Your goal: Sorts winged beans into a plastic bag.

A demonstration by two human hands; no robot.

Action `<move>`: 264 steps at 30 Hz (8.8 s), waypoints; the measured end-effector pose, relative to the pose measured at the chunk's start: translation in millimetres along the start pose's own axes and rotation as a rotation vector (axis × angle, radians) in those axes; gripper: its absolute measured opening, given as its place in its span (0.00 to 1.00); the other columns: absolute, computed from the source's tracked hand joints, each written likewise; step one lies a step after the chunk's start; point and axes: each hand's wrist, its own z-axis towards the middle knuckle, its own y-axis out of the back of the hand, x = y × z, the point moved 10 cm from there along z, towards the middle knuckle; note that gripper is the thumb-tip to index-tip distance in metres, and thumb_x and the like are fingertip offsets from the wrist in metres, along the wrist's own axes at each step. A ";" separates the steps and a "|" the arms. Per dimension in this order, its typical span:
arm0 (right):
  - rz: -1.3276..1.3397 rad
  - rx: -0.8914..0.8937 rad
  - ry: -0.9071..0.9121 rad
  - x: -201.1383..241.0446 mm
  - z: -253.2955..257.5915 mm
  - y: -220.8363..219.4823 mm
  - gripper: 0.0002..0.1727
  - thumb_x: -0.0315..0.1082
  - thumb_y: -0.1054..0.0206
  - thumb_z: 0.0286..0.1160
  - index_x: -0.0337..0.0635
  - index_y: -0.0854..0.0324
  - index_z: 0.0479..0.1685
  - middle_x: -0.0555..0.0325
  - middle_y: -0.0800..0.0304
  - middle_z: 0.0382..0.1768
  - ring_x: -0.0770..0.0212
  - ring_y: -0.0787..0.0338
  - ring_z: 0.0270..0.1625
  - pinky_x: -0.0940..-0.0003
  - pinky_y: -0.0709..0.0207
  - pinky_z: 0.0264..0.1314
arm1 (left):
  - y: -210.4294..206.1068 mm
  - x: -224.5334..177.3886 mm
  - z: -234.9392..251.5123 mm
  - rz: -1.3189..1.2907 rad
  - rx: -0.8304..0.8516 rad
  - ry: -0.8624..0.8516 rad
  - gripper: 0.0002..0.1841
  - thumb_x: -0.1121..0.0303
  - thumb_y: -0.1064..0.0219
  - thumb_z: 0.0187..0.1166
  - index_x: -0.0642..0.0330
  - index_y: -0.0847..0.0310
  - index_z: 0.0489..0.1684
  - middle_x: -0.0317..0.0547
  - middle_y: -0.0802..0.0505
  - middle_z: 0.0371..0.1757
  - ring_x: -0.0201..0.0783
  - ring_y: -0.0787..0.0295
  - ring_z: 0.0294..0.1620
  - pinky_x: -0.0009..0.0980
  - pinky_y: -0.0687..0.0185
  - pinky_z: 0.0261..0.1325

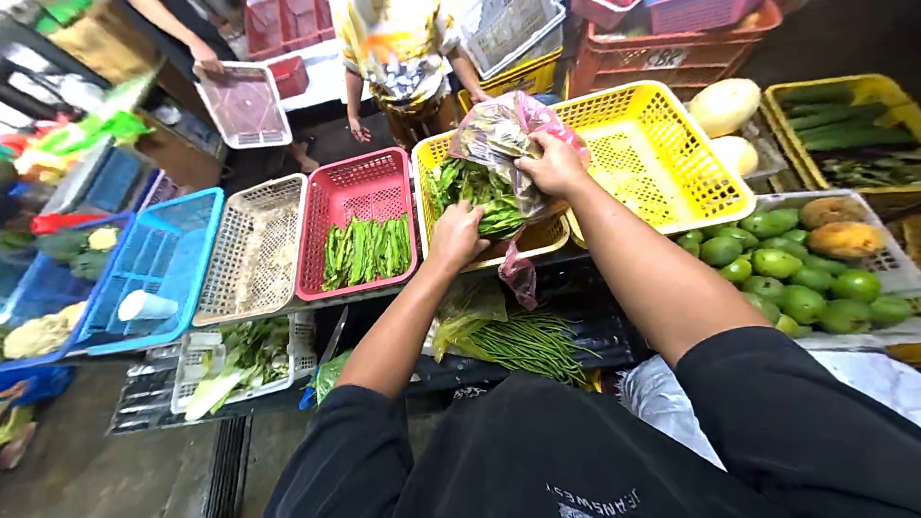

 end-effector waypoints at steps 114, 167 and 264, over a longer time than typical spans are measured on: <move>0.185 -0.026 -0.079 -31.9 6.8 -21.9 0.27 0.53 0.41 0.86 0.57 0.24 0.81 0.47 0.14 0.71 0.46 0.17 0.76 0.31 0.30 0.78 | -36.1 50.6 62.7 -0.593 -0.201 0.440 0.47 0.43 0.20 0.65 0.58 0.32 0.84 0.57 0.14 0.70 0.59 0.21 0.74 0.63 0.29 0.76; 0.244 -0.104 -0.118 -29.9 -2.0 -20.2 0.27 0.49 0.36 0.84 0.48 0.22 0.78 0.45 0.16 0.72 0.47 0.18 0.76 0.37 0.30 0.80 | 26.2 295.3 -158.3 -0.038 0.048 0.542 0.31 0.70 0.26 0.67 0.58 0.20 0.76 0.65 0.24 0.82 0.66 0.32 0.84 0.66 0.39 0.82; 0.084 0.094 0.071 -37.1 2.1 -30.4 0.37 0.63 0.43 0.86 0.49 0.32 0.87 0.39 0.17 0.73 0.39 0.19 0.77 0.31 0.32 0.80 | -14.9 3.9 70.6 0.011 -0.082 0.212 0.49 0.40 0.19 0.60 0.44 0.32 0.87 0.63 0.41 0.93 0.69 0.52 0.93 0.74 0.37 0.77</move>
